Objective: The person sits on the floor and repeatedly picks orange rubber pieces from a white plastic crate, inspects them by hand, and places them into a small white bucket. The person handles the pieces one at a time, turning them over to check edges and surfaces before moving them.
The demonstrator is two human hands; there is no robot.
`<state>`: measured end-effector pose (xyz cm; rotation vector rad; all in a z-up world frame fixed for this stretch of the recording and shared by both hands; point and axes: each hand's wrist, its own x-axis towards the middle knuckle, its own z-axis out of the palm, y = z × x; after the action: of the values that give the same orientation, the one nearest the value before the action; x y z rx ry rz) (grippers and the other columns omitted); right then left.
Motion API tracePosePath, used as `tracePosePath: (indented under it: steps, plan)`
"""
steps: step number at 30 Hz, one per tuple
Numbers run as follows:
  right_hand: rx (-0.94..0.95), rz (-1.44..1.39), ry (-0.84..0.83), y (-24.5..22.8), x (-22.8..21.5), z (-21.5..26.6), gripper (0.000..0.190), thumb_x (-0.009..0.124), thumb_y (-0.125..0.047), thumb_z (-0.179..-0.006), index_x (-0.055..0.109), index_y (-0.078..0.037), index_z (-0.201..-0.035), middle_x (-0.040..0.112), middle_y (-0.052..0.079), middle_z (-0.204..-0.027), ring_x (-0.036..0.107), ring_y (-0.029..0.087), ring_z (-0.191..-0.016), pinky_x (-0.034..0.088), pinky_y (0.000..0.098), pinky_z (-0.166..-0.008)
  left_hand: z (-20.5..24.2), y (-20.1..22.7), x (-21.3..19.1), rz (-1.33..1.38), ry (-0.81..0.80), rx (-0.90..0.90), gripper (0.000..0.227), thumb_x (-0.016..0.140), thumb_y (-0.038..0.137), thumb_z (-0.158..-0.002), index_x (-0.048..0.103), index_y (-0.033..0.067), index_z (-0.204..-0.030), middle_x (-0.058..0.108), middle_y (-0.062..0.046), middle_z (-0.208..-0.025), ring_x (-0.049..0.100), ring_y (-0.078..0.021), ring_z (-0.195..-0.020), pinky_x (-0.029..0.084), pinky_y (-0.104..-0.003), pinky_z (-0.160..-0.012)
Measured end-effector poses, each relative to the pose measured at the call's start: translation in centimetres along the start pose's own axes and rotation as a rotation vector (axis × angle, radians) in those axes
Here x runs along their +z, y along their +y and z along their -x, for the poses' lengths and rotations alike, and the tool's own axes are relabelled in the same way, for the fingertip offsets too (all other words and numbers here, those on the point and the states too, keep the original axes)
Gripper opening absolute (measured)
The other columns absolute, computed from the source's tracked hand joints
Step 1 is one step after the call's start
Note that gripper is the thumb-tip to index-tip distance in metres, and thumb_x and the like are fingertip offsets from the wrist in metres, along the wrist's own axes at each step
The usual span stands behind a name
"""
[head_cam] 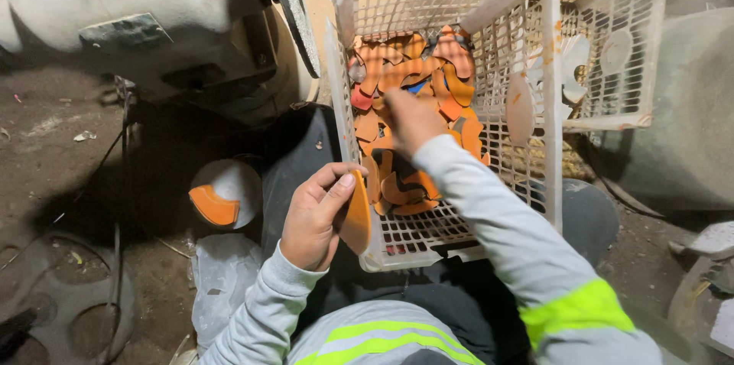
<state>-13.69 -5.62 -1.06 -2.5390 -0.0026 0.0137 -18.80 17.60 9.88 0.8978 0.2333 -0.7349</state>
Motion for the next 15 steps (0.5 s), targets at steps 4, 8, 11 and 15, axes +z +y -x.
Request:
tracePosePath:
  steps: [4, 8, 11, 15]
  plan:
    - [0.404, -0.817, 0.067, 0.6, -8.3, 4.8, 0.024, 0.066, -0.005, -0.092, 0.063, -0.007, -0.115, 0.067, 0.006, -0.087, 0.073, 0.016, -0.071, 0.058, 0.0292, -0.062, -0.5, -0.3, 1.0, -0.072, -0.01, 0.099, 0.023, 0.059, 0.011, -0.103, 0.06, -0.0018, -0.123, 0.069, -0.006, -0.098, 0.066, -0.0109, -0.086, 0.054, -0.024, -0.078]
    - [0.421, -1.156, 0.405, -1.8, -11.4, 11.0, 0.019, 0.072, 0.0, -0.098, 0.059, 0.0, -0.111, 0.063, 0.005, -0.085, 0.054, 0.008, -0.066, 0.041, 0.0204, -0.057, -1.6, -1.1, 2.4, -0.233, 0.008, 0.135, 0.021, 0.053, 0.015, -0.103, 0.051, 0.0027, -0.12, 0.077, -0.01, -0.105, 0.072, -0.0141, -0.086, 0.055, -0.024, -0.072]
    - [0.481, -1.226, 0.494, -4.4, -10.5, 14.6, 0.021, 0.073, -0.001, -0.096, 0.059, -0.003, -0.111, 0.064, 0.005, -0.081, 0.047, 0.004, -0.057, 0.036, 0.017, -0.049, -2.4, -2.4, 3.9, -0.209, -0.005, 0.172, 0.021, 0.054, 0.014, -0.109, 0.052, 0.0019, -0.126, 0.068, -0.011, -0.104, 0.062, -0.0122, -0.083, 0.051, -0.025, -0.069]
    - [0.435, -1.052, 0.498, -6.8, -7.8, 15.7, 0.017, 0.072, -0.002, -0.095, 0.06, -0.002, -0.107, 0.066, 0.002, -0.092, 0.061, 0.005, -0.08, 0.051, 0.0178, -0.071, -2.3, -3.4, 5.5, -0.006, -0.012, 0.099, 0.021, 0.051, 0.015, -0.107, 0.049, 0.0044, -0.125, 0.067, -0.012, -0.11, 0.071, -0.0139, -0.092, 0.06, -0.029, -0.076]
